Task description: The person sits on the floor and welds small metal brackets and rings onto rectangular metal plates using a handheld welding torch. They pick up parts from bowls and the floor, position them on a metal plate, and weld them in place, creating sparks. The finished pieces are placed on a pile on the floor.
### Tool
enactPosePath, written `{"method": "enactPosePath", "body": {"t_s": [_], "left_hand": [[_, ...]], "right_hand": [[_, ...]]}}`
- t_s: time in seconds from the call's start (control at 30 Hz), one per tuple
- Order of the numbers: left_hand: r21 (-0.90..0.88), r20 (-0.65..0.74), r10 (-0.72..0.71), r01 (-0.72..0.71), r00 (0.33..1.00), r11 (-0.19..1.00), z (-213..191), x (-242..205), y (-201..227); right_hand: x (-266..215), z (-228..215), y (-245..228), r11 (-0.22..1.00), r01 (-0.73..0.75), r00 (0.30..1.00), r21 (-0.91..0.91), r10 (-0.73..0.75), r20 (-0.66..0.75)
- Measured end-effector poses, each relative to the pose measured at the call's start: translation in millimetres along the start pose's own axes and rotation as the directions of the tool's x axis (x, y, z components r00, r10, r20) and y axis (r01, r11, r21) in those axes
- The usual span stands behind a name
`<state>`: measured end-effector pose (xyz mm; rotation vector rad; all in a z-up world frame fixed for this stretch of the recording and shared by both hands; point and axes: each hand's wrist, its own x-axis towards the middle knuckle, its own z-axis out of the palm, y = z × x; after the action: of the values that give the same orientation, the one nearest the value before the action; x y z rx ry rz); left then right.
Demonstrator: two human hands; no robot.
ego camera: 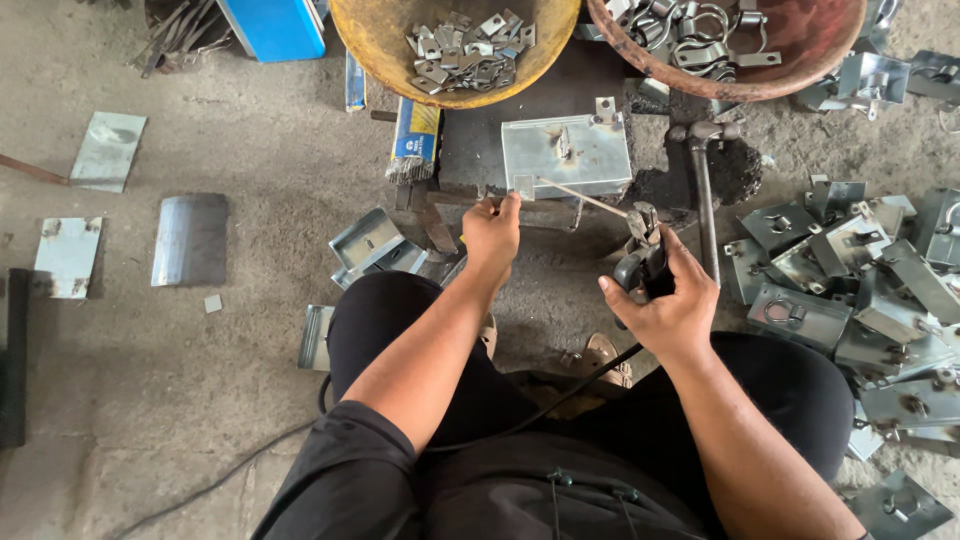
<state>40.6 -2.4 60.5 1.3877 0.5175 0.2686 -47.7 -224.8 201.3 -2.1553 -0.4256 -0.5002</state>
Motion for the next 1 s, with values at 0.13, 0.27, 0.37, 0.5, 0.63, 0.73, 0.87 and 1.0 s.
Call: {"method": "enactPosePath", "body": {"t_s": [0.13,0.27,0.37,0.5,0.63,0.73,0.87,1.0], "left_hand": [[-0.052,0.030,0.000,0.002,1.000,0.999,-0.6,1.2,-1.7],[-0.038,0.042,-0.070,0.071,0.997,0.997,-1.5,0.3,0.9],[-0.026,0.033,-0.030,0.030,0.999,0.999,-0.7,-1.4,6.5],[0.013,-0.002,-0.133,0.133,0.991,0.991,1.5,-2.6,13.3],[0.077,-0.004,-0.124,0.124,0.992,0.989,0.6,-1.2,13.0],[-0.023,0.022,-0.128,0.128,0.992,0.991,0.8,-0.7,9.1],[-0.054,0.065,-0.043,0.047,0.997,0.997,0.2,-1.7,6.3],[-0.075,0.060,-0.151,0.155,0.987,0.985,-0.8,-1.1,8.8]], "right_hand": [[-0.2,1.0,-0.5,0.998,-0.059,0.998,0.013,0.059,0.015],[1.3,1.6,-3.7,0.994,-0.095,0.995,0.051,0.093,0.030],[4.1,1.4,-7.7,0.997,-0.067,0.998,0.029,0.066,0.023],[7.4,-0.1,-13.1,0.998,-0.060,0.998,0.023,0.060,0.028],[9.3,0.1,-17.0,0.980,-0.189,0.981,0.066,0.185,0.067],[10.5,0.0,-19.5,0.978,-0.188,0.981,0.090,0.183,0.062],[11.2,-2.4,-23.1,0.977,-0.192,0.979,0.093,0.184,0.085],[12.0,-2.3,-25.7,0.969,-0.225,0.973,0.099,0.219,0.074]]}}
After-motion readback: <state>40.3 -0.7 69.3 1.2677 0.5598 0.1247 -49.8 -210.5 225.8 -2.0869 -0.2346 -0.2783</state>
